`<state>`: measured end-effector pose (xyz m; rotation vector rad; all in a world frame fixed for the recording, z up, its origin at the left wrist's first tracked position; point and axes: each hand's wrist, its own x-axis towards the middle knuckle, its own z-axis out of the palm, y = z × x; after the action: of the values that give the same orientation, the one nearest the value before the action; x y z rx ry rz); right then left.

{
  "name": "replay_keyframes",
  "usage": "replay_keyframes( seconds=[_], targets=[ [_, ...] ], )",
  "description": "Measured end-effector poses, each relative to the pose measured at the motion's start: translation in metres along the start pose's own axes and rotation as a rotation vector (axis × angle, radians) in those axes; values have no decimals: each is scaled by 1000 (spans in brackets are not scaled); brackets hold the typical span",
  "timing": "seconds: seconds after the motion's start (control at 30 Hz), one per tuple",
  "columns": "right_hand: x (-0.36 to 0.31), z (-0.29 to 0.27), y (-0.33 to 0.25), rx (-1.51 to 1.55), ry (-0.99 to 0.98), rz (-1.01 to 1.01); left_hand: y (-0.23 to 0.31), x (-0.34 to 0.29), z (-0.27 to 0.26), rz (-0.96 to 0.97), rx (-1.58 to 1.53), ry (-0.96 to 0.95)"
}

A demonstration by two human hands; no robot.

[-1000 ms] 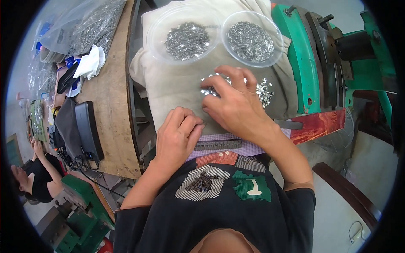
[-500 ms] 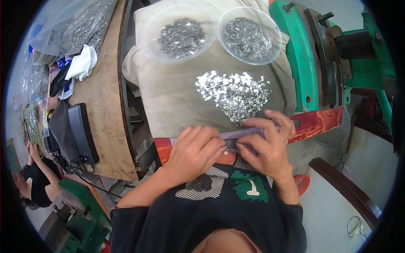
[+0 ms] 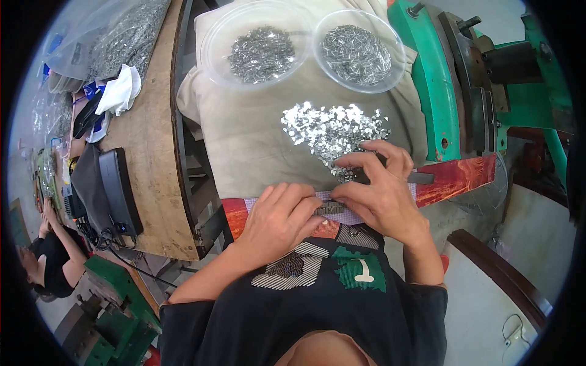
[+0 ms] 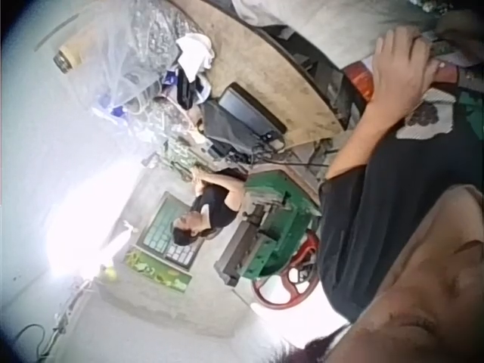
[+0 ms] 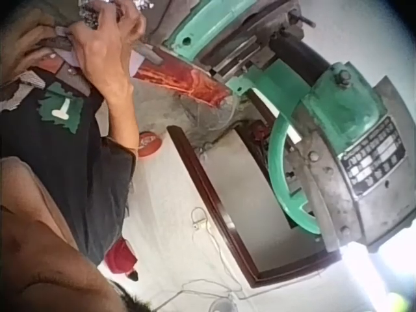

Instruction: The person assembles small metal components onto a fabric strip by hand, then secures them in place using a manual press machine.

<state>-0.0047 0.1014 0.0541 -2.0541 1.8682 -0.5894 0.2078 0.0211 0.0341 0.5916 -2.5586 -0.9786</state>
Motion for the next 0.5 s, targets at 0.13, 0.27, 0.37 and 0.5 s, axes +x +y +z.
replay_keyframes(
  seconds=[0.13, 0.27, 0.37, 0.5],
  targets=[
    [9, -2, 0, 53, -102, -62, -1, -2, 0, -16, -30, 5],
    [13, -5, 0, 49, -117, -83, 1, -1, -1, -26, -54, 12],
    [15, -7, 0, 78, -137, -74, 3, 2, 0, -19, -41, 14],
    [11, -2, 1, 72, -90, -84, 4, 5, 4, 5, -23, 7]
  ],
)
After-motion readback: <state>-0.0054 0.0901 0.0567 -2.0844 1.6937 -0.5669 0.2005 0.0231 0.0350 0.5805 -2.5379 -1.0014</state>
